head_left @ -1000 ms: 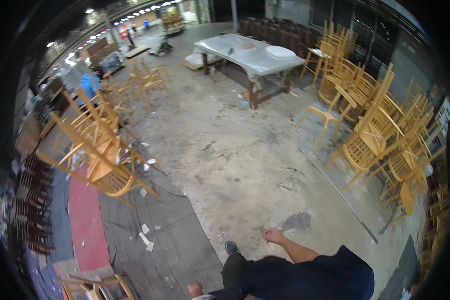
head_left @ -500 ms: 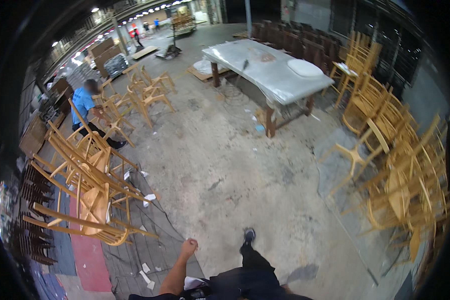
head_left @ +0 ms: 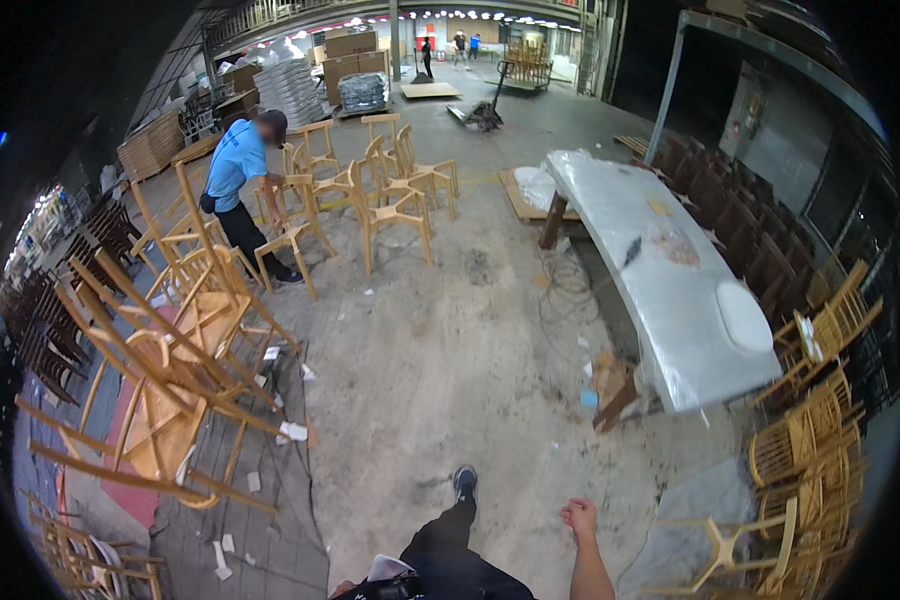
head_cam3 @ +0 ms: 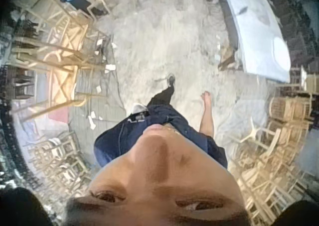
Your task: The person assembles wooden chairs by attaching five-legged bases to white seat shells using a pneumatic drill. They pick up bases, align them with the seats, fasten them with screws, and move completed chairs aside.
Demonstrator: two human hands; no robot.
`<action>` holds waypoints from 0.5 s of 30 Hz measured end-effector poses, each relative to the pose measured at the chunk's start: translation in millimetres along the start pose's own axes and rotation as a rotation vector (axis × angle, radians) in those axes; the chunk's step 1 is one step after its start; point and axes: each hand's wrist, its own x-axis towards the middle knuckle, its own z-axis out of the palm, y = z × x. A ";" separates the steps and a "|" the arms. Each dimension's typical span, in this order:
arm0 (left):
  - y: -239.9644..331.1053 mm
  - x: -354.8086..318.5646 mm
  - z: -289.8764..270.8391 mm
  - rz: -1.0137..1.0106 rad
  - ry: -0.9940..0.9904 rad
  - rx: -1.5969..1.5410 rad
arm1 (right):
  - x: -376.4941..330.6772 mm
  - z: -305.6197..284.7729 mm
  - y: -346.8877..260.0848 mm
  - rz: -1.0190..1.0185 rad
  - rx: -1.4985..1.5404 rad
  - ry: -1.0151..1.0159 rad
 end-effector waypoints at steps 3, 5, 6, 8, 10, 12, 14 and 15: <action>133.5 61.7 -69.8 0.085 -0.007 0.116 | 93.7 40.9 -60.6 0.068 0.008 0.050; 230.3 97.4 -118.7 0.261 0.017 0.274 | 122.9 42.5 -66.2 0.178 -0.068 0.000; 299.1 115.5 -147.5 0.399 0.058 0.365 | 141.0 48.2 -69.9 0.215 -0.032 -0.017; 398.2 137.5 -211.6 0.559 0.205 0.351 | 163.7 107.5 -82.5 0.353 -0.195 -0.070; 571.9 161.3 -267.0 0.688 0.160 0.053 | 224.7 93.2 -95.2 -0.145 -0.689 0.009; 679.8 179.0 -335.2 0.797 0.227 -0.059 | 255.4 131.7 -105.4 0.097 -0.630 -0.082; 774.8 194.8 -400.1 0.796 0.306 -0.151 | 308.0 160.5 -134.5 0.219 -0.656 -0.131; 819.7 201.6 -419.5 0.802 0.326 -0.208 | 342.5 168.8 -152.7 0.246 -0.681 -0.139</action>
